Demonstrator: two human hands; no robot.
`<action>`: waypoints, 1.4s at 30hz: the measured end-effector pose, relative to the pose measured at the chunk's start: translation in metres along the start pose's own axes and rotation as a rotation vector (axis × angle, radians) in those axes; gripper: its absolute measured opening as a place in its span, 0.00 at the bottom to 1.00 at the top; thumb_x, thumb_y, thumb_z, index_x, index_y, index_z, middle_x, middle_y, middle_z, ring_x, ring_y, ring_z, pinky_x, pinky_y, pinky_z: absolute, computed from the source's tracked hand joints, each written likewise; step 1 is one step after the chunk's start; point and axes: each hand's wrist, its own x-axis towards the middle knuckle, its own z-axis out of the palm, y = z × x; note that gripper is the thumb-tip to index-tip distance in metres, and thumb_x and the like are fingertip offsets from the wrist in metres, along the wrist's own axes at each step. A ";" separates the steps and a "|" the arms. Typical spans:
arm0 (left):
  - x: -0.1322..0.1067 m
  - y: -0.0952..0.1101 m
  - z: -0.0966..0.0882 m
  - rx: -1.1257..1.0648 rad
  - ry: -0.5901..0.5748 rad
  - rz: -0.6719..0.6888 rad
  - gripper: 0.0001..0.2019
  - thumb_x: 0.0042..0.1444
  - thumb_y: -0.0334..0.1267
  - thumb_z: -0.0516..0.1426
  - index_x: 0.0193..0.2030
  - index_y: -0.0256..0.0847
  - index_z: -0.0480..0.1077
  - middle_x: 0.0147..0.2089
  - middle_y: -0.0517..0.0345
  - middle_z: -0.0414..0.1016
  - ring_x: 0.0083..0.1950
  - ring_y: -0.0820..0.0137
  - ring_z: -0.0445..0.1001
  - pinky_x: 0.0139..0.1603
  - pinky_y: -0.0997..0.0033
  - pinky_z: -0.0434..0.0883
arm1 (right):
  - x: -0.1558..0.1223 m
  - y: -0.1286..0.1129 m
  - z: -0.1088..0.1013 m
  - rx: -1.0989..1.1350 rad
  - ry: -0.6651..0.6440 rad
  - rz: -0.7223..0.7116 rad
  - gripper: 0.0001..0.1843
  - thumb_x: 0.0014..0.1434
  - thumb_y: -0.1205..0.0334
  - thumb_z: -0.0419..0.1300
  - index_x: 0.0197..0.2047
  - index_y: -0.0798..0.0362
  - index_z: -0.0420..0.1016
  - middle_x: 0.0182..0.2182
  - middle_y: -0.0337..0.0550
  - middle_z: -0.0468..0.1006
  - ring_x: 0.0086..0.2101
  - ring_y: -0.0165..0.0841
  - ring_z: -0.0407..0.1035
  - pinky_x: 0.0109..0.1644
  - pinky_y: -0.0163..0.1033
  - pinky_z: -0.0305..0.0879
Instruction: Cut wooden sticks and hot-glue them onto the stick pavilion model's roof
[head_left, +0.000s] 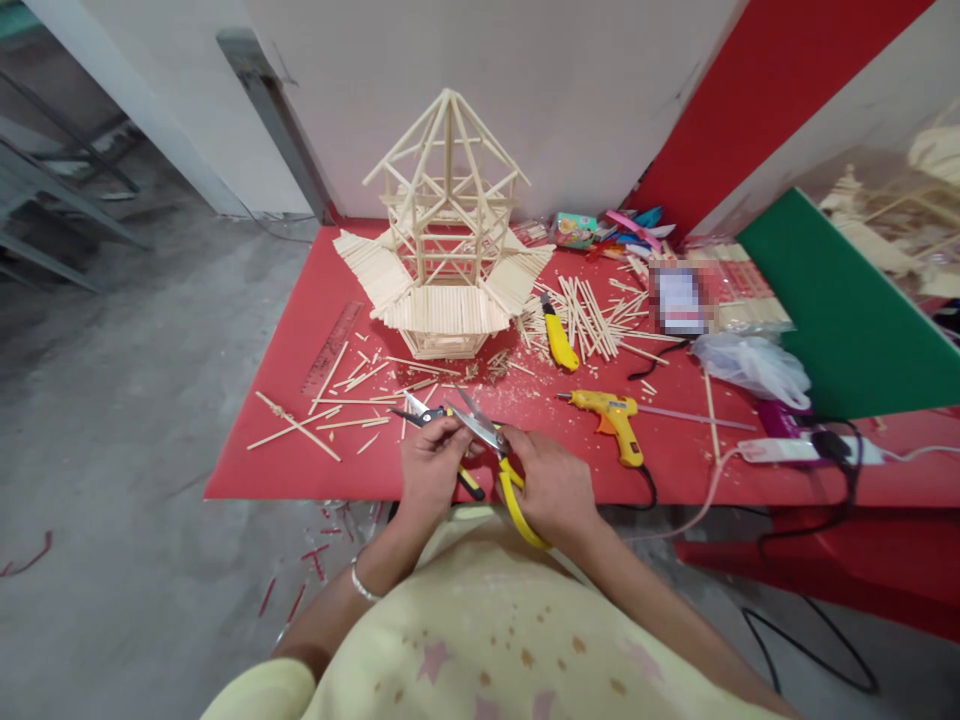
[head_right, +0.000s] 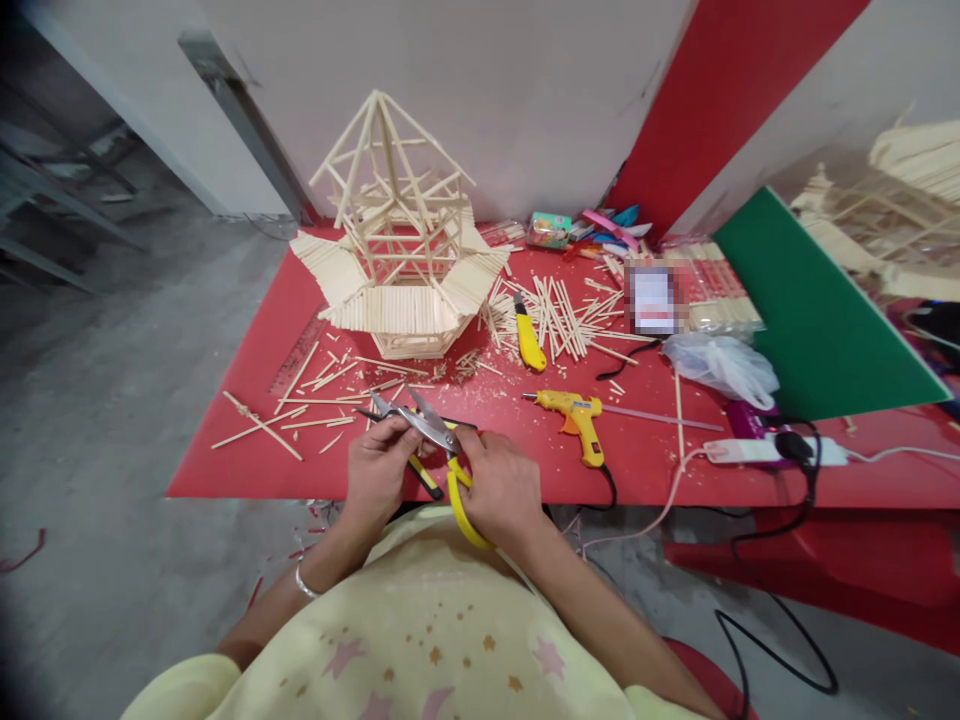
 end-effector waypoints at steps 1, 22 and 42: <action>0.000 0.000 0.000 0.015 0.002 0.003 0.08 0.50 0.40 0.65 0.31 0.37 0.76 0.24 0.59 0.78 0.26 0.71 0.77 0.31 0.74 0.74 | 0.000 0.000 0.000 0.009 -0.004 0.000 0.27 0.58 0.55 0.59 0.61 0.47 0.65 0.43 0.46 0.77 0.45 0.41 0.71 0.42 0.39 0.61; -0.002 0.002 0.015 -0.101 0.037 -0.041 0.11 0.50 0.42 0.66 0.36 0.36 0.78 0.26 0.58 0.79 0.26 0.72 0.76 0.30 0.73 0.75 | 0.003 0.010 0.033 0.103 0.099 0.026 0.20 0.60 0.57 0.54 0.54 0.49 0.73 0.29 0.41 0.81 0.28 0.33 0.72 0.31 0.35 0.51; 0.009 -0.003 0.009 -0.161 -0.051 -0.087 0.13 0.52 0.43 0.66 0.41 0.38 0.76 0.30 0.60 0.77 0.28 0.75 0.75 0.34 0.75 0.74 | -0.006 0.020 0.000 0.104 0.184 -0.013 0.25 0.64 0.47 0.55 0.58 0.52 0.71 0.41 0.48 0.79 0.42 0.39 0.71 0.45 0.38 0.61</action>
